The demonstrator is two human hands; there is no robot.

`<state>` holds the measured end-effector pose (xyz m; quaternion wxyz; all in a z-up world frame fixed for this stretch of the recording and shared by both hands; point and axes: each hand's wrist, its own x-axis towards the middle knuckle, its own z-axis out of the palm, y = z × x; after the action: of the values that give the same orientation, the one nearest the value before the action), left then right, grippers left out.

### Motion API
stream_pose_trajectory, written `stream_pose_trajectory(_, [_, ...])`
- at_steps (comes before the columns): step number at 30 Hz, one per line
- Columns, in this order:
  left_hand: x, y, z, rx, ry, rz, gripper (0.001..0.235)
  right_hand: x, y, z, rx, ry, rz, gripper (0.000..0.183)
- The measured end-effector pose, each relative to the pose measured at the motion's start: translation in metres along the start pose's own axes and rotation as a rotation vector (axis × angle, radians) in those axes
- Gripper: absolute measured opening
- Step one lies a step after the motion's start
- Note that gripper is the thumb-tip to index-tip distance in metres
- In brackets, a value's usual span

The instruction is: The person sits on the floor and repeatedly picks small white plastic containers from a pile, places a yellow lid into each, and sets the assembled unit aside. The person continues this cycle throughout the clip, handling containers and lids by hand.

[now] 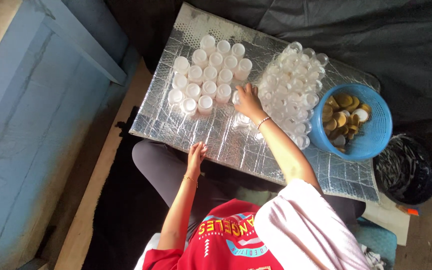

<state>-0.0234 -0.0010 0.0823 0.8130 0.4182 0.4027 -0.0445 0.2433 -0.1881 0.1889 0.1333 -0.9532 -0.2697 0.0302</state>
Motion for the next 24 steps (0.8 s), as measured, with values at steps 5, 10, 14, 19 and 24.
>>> stream_pose_trajectory(5, [0.004,-0.004,-0.001,0.006,0.012,0.009,0.056,-0.031,-0.031,-0.032,0.058,0.062,-0.096,0.074])
stream_pose_trajectory(10, [0.0,0.004,0.004,-0.022,0.032,0.047,0.059,-0.096,-0.052,-0.022,0.163,0.075,-0.149,0.069])
stream_pose_trajectory(14, [0.008,0.007,0.023,-0.047,-0.015,0.072,0.059,-0.151,-0.059,-0.01,0.183,-0.053,-0.134,0.068])
stream_pose_trajectory(19, [0.015,0.013,0.09,-0.021,-0.168,-0.003,0.064,-0.187,-0.032,0.022,0.164,-0.229,0.045,0.071])
stream_pose_trajectory(24, [0.007,0.028,0.163,-0.114,-0.415,-0.075,0.095,-0.202,-0.031,-0.011,0.111,-0.04,0.12,0.098])
